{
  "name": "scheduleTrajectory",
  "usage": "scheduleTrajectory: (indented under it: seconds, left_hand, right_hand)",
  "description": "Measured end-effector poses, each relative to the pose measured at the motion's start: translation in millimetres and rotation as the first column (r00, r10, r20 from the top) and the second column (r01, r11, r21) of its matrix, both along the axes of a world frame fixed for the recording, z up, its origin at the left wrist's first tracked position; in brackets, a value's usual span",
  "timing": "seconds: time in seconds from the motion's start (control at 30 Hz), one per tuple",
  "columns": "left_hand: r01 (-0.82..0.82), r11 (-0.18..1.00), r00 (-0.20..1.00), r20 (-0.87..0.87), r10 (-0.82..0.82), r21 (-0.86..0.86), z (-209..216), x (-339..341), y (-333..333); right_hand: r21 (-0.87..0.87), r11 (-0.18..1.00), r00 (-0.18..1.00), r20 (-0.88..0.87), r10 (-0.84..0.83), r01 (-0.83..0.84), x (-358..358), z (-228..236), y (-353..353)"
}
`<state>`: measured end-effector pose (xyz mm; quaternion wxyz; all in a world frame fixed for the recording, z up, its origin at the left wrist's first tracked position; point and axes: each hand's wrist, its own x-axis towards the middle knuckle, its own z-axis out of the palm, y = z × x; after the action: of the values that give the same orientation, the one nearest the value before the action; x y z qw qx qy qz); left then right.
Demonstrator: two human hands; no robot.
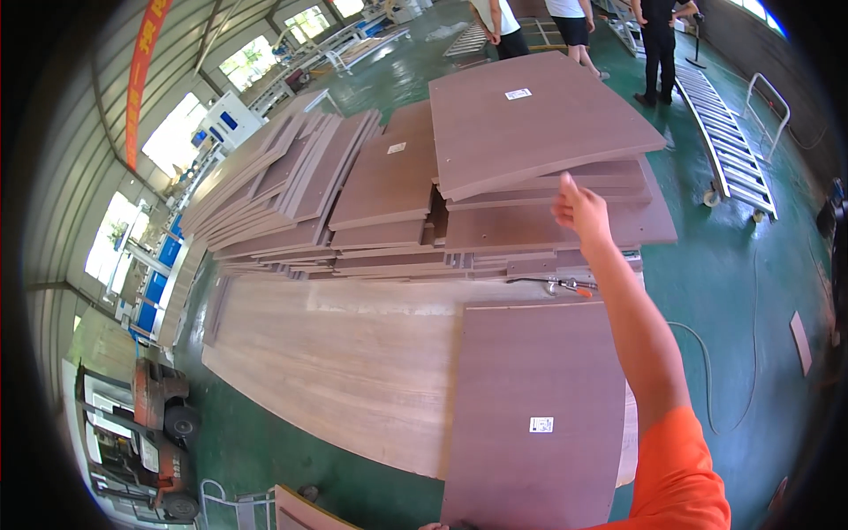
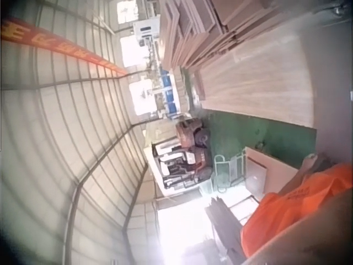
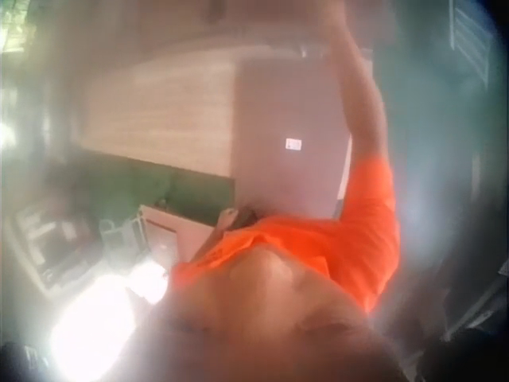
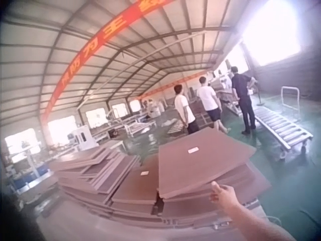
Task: The person pushes a cart carrying a wood panel, picks it up, and feeds it into a processing machine. They use a hand-held air nozzle to clean the work surface and then place another panel into the machine.
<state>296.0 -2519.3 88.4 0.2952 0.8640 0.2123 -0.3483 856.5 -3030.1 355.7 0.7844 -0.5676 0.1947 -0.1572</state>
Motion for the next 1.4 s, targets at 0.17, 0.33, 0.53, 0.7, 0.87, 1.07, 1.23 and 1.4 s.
scheduleTrajectory:
  seconds: [0.17,0.33,0.53,0.7,0.87,1.07,1.23,1.4]
  left_hand:
    - [-0.195,0.977,0.973,0.109,0.204,-0.091,-4,-6,-26]
    - [-0.252,0.940,0.948,0.135,0.288,-0.231,23,18,-63]
    - [0.368,0.880,0.475,0.753,-0.456,0.301,-16,36,-46]
    - [0.067,0.974,0.960,0.282,-0.004,-0.216,58,149,-75]
    - [-0.229,0.634,0.894,0.098,0.437,-0.739,145,234,-113]
    - [-0.091,-0.214,0.937,-0.157,0.312,-0.972,235,284,-161]
    - [-0.189,-0.296,0.850,-0.307,0.427,-0.936,247,249,-164]
    - [-0.065,-0.498,0.937,-0.225,0.268,-0.864,291,220,-107]
  right_hand:
    - [0.120,0.992,0.982,-0.191,-0.007,0.031,64,28,11]
    - [0.012,0.997,0.990,-0.114,-0.080,0.082,71,11,1]
    - [-0.015,0.999,0.995,-0.096,0.039,-0.040,-78,-4,43]
    - [0.658,0.752,0.964,0.218,-0.153,-0.030,-197,-17,20]
    - [0.562,0.827,0.956,0.248,-0.155,-0.012,-290,-6,14]
    - [0.381,0.921,0.924,0.317,-0.213,0.082,-418,46,57]
    - [0.305,0.949,0.905,0.421,-0.065,-0.074,-493,69,74]
    - [0.235,0.948,0.904,0.416,0.101,-0.214,-508,59,91]
